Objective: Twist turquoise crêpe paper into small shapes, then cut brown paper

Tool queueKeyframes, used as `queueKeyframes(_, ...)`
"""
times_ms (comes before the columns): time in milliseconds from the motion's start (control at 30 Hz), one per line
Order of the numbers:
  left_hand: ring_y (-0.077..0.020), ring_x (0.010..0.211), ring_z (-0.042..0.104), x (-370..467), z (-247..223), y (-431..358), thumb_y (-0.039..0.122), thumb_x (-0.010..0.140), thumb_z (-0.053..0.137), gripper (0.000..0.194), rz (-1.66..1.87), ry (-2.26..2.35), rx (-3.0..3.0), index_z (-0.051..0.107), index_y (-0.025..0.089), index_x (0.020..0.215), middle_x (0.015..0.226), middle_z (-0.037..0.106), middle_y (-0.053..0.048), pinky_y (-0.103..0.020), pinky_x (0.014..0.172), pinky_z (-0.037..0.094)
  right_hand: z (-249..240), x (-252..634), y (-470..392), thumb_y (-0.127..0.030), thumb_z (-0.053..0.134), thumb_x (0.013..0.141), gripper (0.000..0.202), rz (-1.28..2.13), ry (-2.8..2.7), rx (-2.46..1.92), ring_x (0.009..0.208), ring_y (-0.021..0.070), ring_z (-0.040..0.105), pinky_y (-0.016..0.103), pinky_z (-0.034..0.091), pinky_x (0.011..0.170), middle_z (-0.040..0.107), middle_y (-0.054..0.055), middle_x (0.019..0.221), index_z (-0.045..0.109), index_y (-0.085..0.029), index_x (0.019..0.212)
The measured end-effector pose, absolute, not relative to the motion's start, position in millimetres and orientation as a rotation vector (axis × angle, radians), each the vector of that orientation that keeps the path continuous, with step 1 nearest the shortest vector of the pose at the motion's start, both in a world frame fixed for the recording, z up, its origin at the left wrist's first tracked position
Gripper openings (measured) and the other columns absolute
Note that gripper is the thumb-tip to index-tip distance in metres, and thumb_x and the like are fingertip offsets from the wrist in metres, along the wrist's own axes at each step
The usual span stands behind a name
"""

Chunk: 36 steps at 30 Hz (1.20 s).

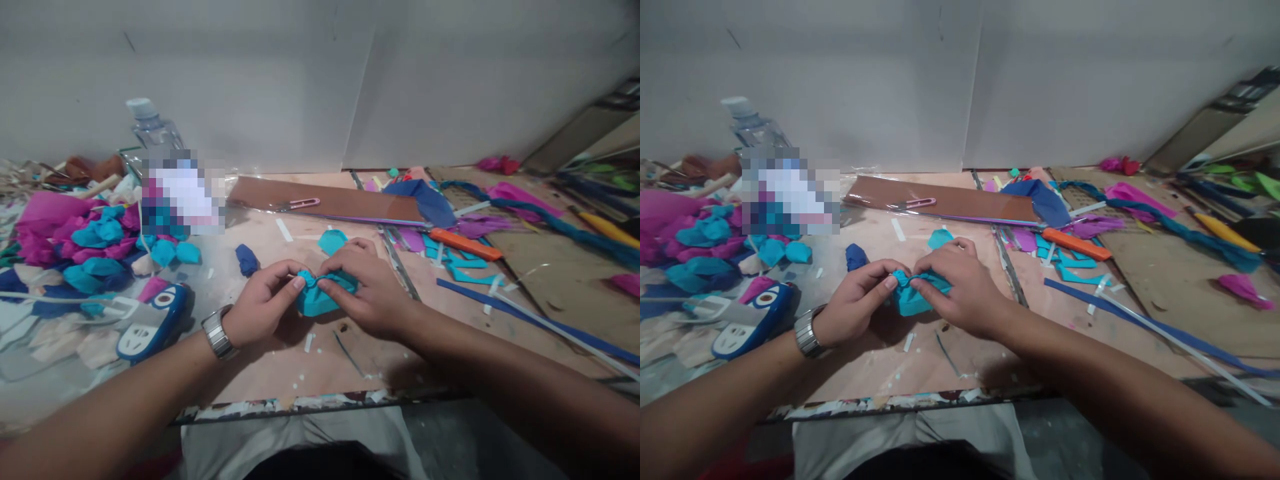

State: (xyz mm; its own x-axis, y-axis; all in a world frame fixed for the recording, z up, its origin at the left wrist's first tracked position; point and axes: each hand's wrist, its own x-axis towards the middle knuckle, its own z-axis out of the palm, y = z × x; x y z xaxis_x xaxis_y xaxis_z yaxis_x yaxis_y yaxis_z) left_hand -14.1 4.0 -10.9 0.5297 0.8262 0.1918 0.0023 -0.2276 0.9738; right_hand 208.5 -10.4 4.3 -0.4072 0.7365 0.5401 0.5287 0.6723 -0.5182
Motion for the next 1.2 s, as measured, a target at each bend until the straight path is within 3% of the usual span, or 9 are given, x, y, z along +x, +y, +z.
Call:
queueKeyframes(533,-0.0199,0.099,0.064,-13.9,-12.6,2.5,0.035,0.108,0.046,0.029,0.872,0.739,1.920,0.069,0.016,0.111,0.106,0.069,-0.008,-0.033,0.091,0.049,3.8,209.4,-10.2,-0.033,0.068,0.099,0.010,0.343,-2.136,-0.971,0.090,0.0179,0.067,0.043,0.031,0.105,0.074,-0.001,0.094,0.065,-0.023,0.099)
queueKeyframes(667,-0.0206,0.104,0.065,-13.9,-13.2,2.2,0.033,0.109,0.042,0.033,0.853,0.705,1.925,0.070,0.017,0.113,0.112,0.070,-0.009,-0.034,0.094,0.049,2.6,210.0,-10.7,-0.035,0.066,0.101,0.016,0.364,-2.159,-0.969,0.096,0.0192,0.067,0.044,0.030,0.106,0.074,0.001,0.099,0.068,-0.023,0.112)
queueKeyframes(833,-0.0179,0.091,0.063,-14.0,-14.1,-0.3,0.036,0.110,0.042,0.033,0.837,0.717,1.906,0.068,0.016,0.108,0.103,0.069,-0.007,-0.032,0.085,0.050,2.3,210.8,-10.7,-0.031,0.058,0.105,0.030,0.366,-2.266,-0.921,0.097,0.0188,0.063,0.043,0.034,0.100,0.068,0.004,0.100,0.068,-0.026,0.133)
queueKeyframes(1000,-0.0196,0.093,0.063,-12.2,-13.8,-1.5,0.041,0.110,0.040,0.039,0.776,0.732,1.844,0.069,0.014,0.113,0.104,0.069,-0.009,-0.034,0.085,0.049,4.5,210.6,-10.1,-0.029,0.057,0.105,0.023,0.310,-2.272,-0.869,0.099,0.0197,0.060,0.041,0.037,0.097,0.065,0.006,0.104,0.072,-0.024,0.122)
queueKeyframes(1200,-0.0173,0.093,0.062,-10.9,-12.6,-0.9,0.037,0.104,0.057,0.025,0.779,0.687,1.822,0.065,0.017,0.116,0.104,0.068,-0.004,-0.029,0.085,0.049,7.4,208.8,-11.1,-0.025,0.051,0.106,0.018,0.323,-2.227,-0.877,0.108,0.0224,0.062,0.044,0.036,0.101,0.069,0.008,0.109,0.066,-0.020,0.116)
